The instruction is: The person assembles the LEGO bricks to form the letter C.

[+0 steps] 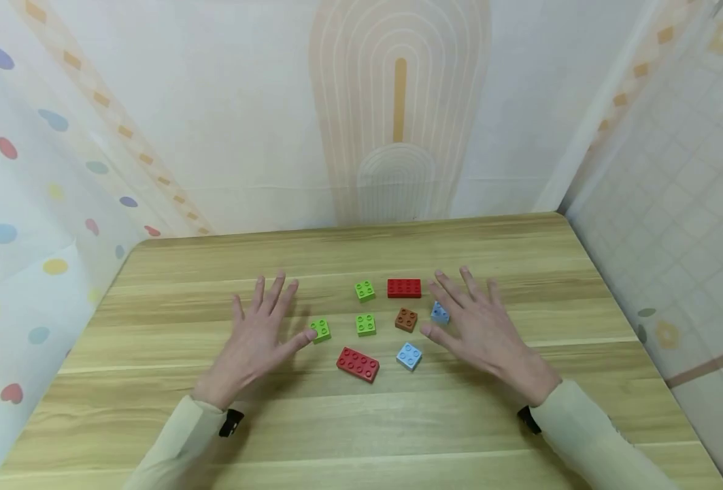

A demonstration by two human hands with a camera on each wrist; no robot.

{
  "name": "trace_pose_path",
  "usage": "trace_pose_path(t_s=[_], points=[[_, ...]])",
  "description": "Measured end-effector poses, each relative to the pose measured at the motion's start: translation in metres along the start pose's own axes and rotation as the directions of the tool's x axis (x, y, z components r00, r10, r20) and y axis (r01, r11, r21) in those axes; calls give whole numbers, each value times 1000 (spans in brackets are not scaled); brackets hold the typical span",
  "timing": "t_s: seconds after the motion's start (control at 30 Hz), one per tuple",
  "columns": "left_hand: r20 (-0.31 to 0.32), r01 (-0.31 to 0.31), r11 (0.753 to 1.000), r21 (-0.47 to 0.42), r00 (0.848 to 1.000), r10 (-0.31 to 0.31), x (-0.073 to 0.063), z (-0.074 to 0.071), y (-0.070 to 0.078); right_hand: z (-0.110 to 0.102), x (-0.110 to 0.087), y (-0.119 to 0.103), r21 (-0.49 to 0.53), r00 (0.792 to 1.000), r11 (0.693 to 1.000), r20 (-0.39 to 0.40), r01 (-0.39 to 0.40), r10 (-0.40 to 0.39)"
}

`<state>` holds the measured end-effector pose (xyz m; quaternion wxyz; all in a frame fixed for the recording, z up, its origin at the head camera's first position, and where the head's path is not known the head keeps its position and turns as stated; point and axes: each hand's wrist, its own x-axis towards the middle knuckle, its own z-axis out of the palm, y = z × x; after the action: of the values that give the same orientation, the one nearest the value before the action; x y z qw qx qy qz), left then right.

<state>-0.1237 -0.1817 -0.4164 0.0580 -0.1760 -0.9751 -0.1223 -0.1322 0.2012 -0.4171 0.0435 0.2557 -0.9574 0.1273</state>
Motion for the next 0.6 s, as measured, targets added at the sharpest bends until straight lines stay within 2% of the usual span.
trace_pose_path(t_s=[0.33,0.47,0.6], points=[[11,-59,998,-21,998,59,-2,4,10,2,-3,-7,3,994,994,-18,109,-109],[7,-108,993,-45,994,109,-3,6,14,4,-4,-9,1,988,988,-21,155,-155],[-19,-180,981,-70,984,179,-4,8,19,5,-5,-10,35,979,978,-16,205,-204]])
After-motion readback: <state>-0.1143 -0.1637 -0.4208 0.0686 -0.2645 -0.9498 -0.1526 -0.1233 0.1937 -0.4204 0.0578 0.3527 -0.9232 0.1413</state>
